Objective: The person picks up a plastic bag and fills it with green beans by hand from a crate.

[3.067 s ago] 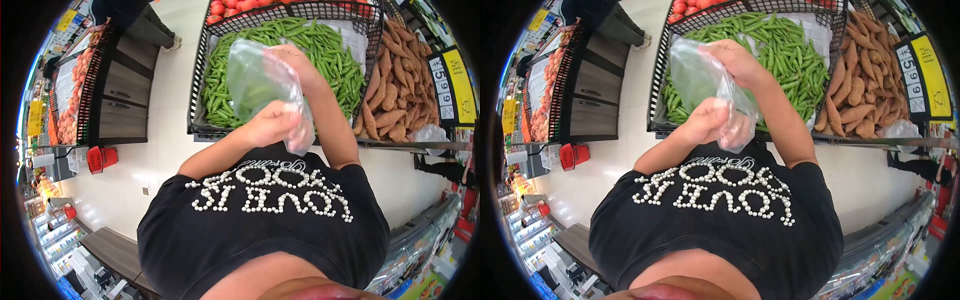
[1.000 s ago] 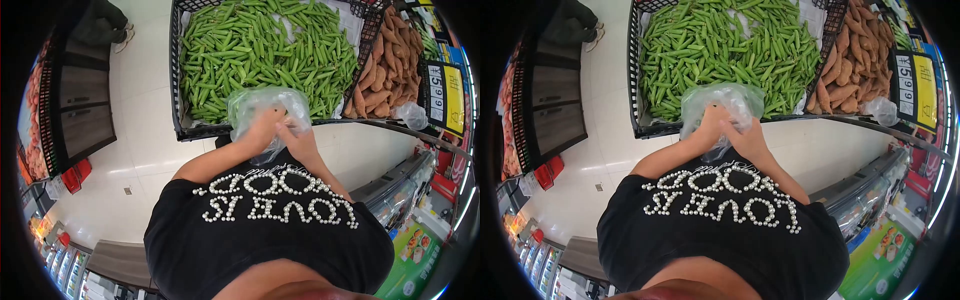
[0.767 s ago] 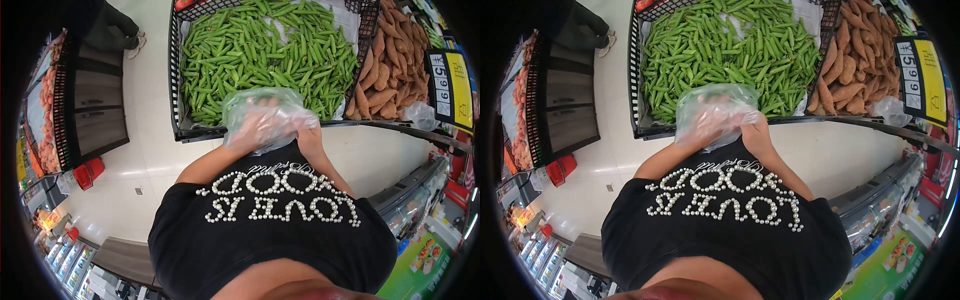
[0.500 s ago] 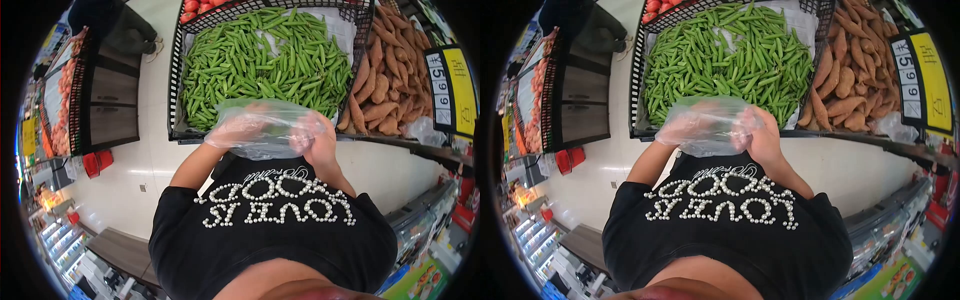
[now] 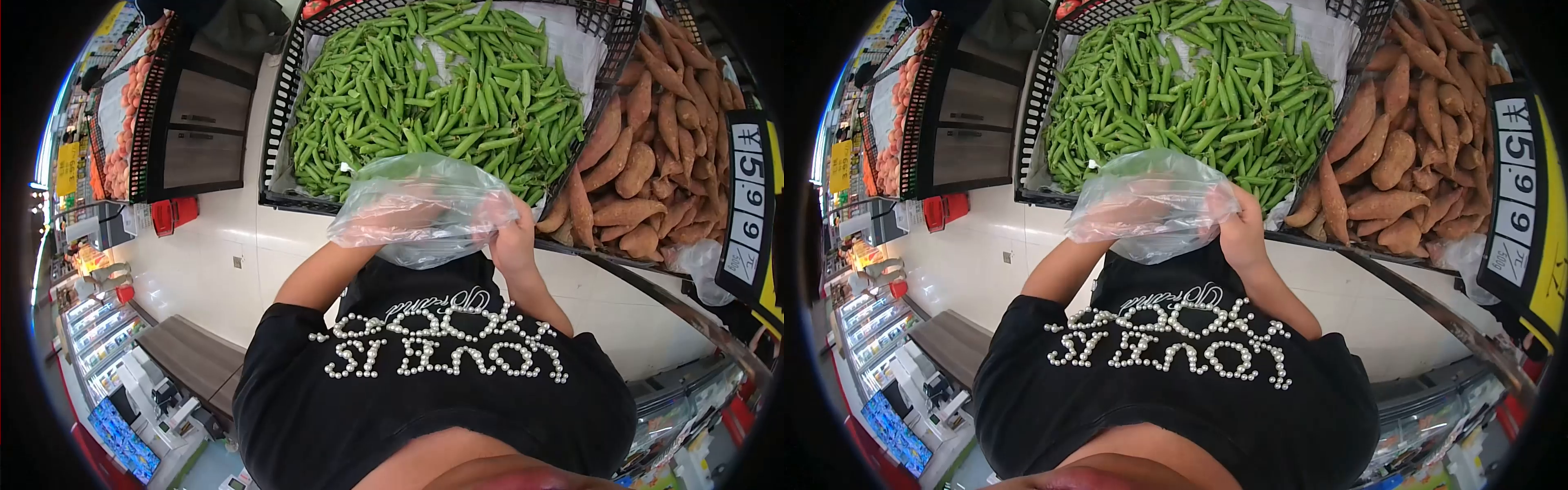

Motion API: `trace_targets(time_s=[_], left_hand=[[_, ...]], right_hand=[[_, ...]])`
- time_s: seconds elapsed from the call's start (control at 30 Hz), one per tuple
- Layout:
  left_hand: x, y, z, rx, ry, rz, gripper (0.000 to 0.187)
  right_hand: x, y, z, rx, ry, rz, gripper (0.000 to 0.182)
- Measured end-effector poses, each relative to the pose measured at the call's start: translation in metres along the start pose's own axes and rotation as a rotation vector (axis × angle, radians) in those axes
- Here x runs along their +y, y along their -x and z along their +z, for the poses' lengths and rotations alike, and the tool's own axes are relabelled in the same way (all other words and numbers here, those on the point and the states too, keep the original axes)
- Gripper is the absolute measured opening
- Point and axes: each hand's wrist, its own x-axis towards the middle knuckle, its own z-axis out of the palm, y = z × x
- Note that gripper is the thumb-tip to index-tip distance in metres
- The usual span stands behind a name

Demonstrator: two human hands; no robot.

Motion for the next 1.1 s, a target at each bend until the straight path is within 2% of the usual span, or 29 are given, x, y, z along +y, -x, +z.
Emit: trace_targets(time_s=[0.1,0.17,0.23,0.3,0.4,0.47,0.53,0.6,0.63,0.7,0.77,0.87,0.9,1.03,1.1], left_hand=[[0.022,0.01,-0.013,0.178,-0.199,0.105,0.026],[0.004,0.01,0.002,0.203,0.175,0.125,0.026],[-0.002,0.011,0.01,0.175,0.241,0.095,0.027],[0.021,0.016,-0.006,0.096,-0.002,0.006,0.029],[0.01,0.019,0.005,0.151,0.167,0.029,0.033],[-0.029,0.017,0.033,0.184,0.187,0.174,0.035],[-0.036,0.022,0.038,0.169,0.251,0.196,0.037],[-0.015,0.031,0.021,0.118,0.348,0.104,0.039],[-0.012,0.038,0.013,0.183,0.373,0.212,0.042],[-0.017,0.027,0.01,0.023,0.226,0.183,0.04],[-0.02,0.037,0.006,0.077,-0.12,0.489,0.034],[-0.001,0.061,-0.035,0.068,-0.194,0.525,0.029],[0.0,0.062,-0.044,0.158,-0.26,0.614,0.028],[-0.001,0.08,-0.098,0.283,-0.225,0.665,0.039],[-0.008,0.082,-0.123,0.332,-0.064,0.68,0.036]], right_hand=[[0.011,-0.006,-0.012,-0.05,0.01,-0.001,0.014],[0.011,-0.005,-0.012,-0.059,0.005,0.031,0.016],[0.007,-0.001,-0.009,-0.064,0.03,0.012,0.019],[0.003,0.005,-0.003,-0.063,0.077,-0.047,0.023],[0.0,0.012,0.019,0.033,0.164,-0.198,0.022],[0.008,0.015,0.017,0.018,0.166,-0.213,0.023],[0.012,0.021,0.025,0.05,0.183,-0.217,0.023],[0.015,0.024,0.043,0.119,0.221,-0.226,0.023],[0.019,0.023,0.047,0.162,0.273,-0.251,0.025],[0.021,0.017,0.051,0.239,0.275,-0.286,0.027],[0.008,0.017,0.066,0.329,0.256,-0.288,0.023],[-0.001,0.005,0.064,0.367,0.371,-0.385,0.031],[-0.001,0.002,0.06,0.367,0.408,-0.37,0.032],[-0.002,-0.006,0.063,0.353,0.369,-0.356,0.03],[0.003,-0.008,0.046,0.288,0.213,-0.349,0.016]])
